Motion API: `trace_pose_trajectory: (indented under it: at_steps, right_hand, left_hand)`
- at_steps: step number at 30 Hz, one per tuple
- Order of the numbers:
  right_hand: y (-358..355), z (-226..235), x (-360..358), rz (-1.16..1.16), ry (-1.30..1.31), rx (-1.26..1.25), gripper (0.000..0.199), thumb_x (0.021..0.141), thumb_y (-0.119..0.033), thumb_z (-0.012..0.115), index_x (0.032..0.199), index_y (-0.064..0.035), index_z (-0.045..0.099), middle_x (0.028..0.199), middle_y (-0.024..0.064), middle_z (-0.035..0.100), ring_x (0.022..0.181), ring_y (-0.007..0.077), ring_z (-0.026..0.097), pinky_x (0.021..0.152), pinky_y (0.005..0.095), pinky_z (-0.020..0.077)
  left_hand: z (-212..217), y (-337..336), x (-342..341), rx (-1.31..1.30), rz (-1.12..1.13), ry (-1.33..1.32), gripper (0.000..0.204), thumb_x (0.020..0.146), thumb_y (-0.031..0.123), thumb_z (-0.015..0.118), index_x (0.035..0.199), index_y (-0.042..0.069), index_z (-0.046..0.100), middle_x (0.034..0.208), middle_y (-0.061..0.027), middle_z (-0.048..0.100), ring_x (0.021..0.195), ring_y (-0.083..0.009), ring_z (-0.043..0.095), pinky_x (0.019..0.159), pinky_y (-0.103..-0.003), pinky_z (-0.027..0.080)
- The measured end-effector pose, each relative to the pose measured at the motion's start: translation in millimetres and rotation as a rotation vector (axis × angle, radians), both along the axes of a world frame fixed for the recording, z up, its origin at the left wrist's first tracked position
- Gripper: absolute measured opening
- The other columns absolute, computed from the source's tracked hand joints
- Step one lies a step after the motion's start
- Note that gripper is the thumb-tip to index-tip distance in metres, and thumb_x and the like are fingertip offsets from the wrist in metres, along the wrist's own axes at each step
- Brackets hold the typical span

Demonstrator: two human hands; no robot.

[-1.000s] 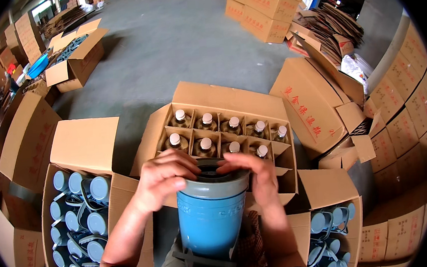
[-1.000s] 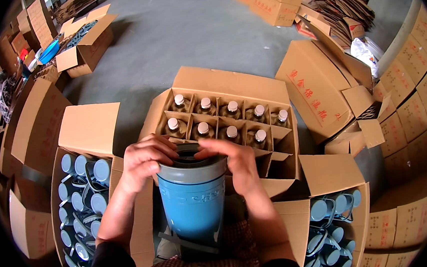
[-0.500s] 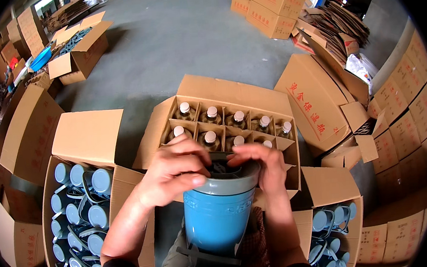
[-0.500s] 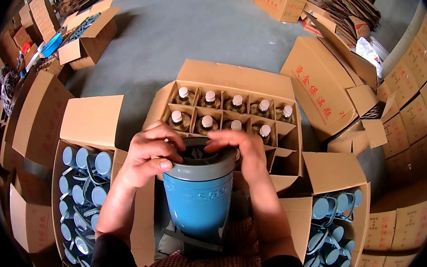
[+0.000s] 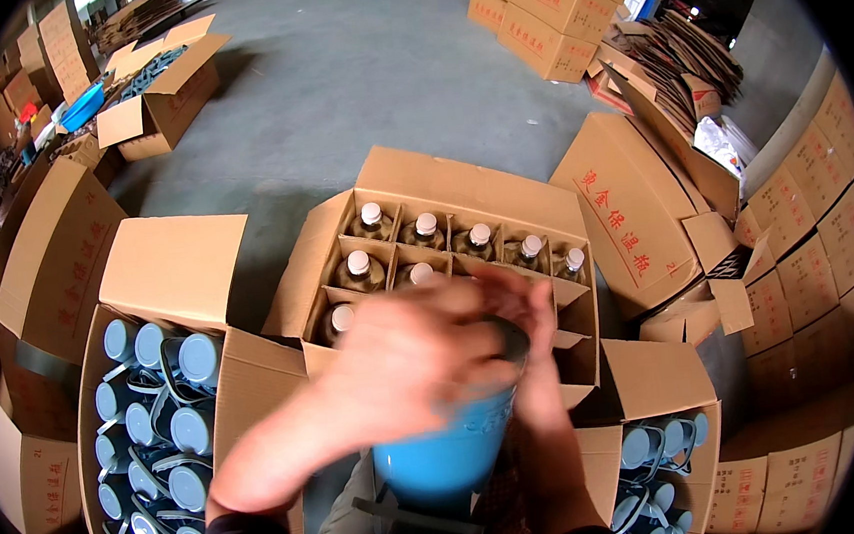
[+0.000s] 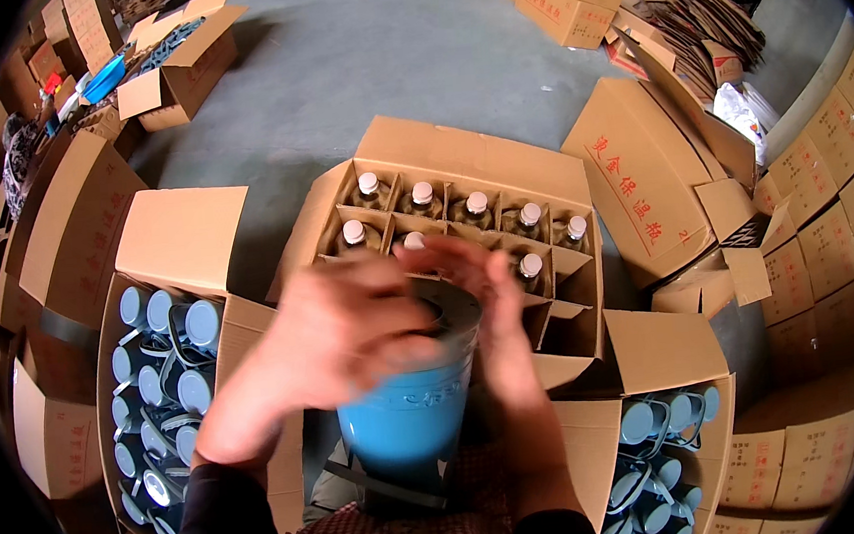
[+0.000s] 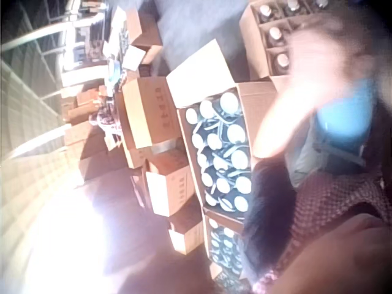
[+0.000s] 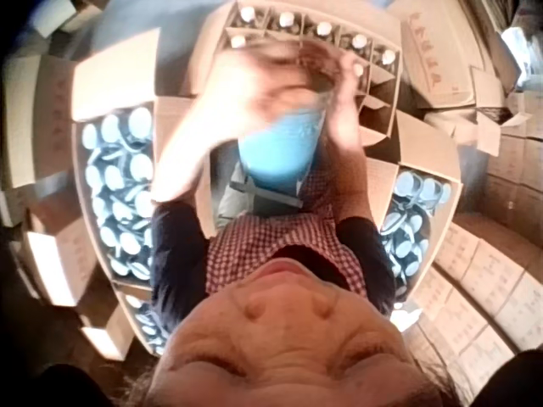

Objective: The person assembles blue thermos bottles by inserting a stainless steel liner into the blue plastic body and screwing on the lid. The person repeatedly picks up the components from surrounding cardboard boxes, assembles them, and places the finished bottles into a box.

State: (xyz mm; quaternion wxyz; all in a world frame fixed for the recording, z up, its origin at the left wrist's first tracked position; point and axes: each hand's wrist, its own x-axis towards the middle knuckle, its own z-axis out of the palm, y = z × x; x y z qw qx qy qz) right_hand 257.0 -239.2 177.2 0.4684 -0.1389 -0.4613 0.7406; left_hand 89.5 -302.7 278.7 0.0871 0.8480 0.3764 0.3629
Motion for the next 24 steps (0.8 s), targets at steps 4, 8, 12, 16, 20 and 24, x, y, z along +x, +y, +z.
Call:
trace_pose_trajectory:
  at_steps: [4,8,12,16,20,24]
  right_hand:
    - [-13,-8,-20,0.187,0.365,-0.151,0.072,0.088,-0.061,0.034,0.110,0.0035,0.056,0.115,0.0203,0.056,0.111,0.0303,0.051,0.099,0.0397,0.0370]
    - [-5,15,2,-0.028,-0.314,0.474,0.073,0.088,-0.058,0.034,0.087,0.0086,0.066,0.096,0.0206,0.064,0.096,0.0315,0.060,0.089,0.0386,0.0429]
    - [-11,22,7,-0.017,-0.312,0.460,0.059,0.086,-0.045,0.040,0.087,0.0086,0.067,0.091,0.0219,0.066,0.098,0.0330,0.060,0.090,0.0410,0.0430]
    - [-23,64,22,0.105,-0.215,0.616,0.042,0.080,-0.030,0.047,0.086,0.0056,0.068,0.095,0.0227,0.066,0.102,0.0364,0.058,0.094,0.0430,0.0412]
    - [-42,125,33,0.210,-0.618,0.708,0.023,0.072,-0.008,0.064,0.092,0.0035,0.068,0.094,0.0174,0.067,0.090,0.0260,0.065,0.082,0.0344,0.0499]
    - [-69,164,39,0.202,-0.994,0.682,0.034,0.068,0.003,0.066,0.101,-0.0006,0.066,0.092,0.0106,0.069,0.086,0.0151,0.066,0.078,0.0266,0.0515]
  left_hand:
    - [-9,-1,28,0.078,0.095,0.184,0.018,0.072,0.022,0.062,0.079,0.006,0.065,0.086,-0.0075,0.060,0.070,-0.0239,0.060,0.056,-0.034,0.050]
    - [-41,9,-33,0.016,-0.260,-0.279,0.018,0.073,0.021,0.066,0.079,0.004,0.067,0.072,-0.0073,0.054,0.063,-0.0239,0.055,0.052,-0.034,0.044]
    - [-35,11,-33,-0.226,-0.340,-0.401,0.028,0.074,0.029,0.063,0.079,0.002,0.070,0.065,-0.0089,0.052,0.060,-0.0221,0.053,0.053,-0.031,0.040]
    - [-90,18,-32,-0.359,-0.067,-0.956,0.051,0.088,0.043,0.047,0.083,-0.006,0.063,0.074,-0.0118,0.059,0.072,-0.0181,0.056,0.068,-0.029,0.044]
    - [-138,-16,36,-1.128,-0.285,-1.347,0.044,0.090,0.036,0.047,0.098,-0.005,0.061,0.084,-0.0121,0.063,0.081,-0.0184,0.059,0.077,-0.030,0.047]
    - [-144,-37,63,-1.358,-0.406,-1.315,0.041,0.091,0.033,0.048,0.100,-0.005,0.060,0.086,-0.0118,0.063,0.083,-0.0183,0.060,0.078,-0.030,0.047]
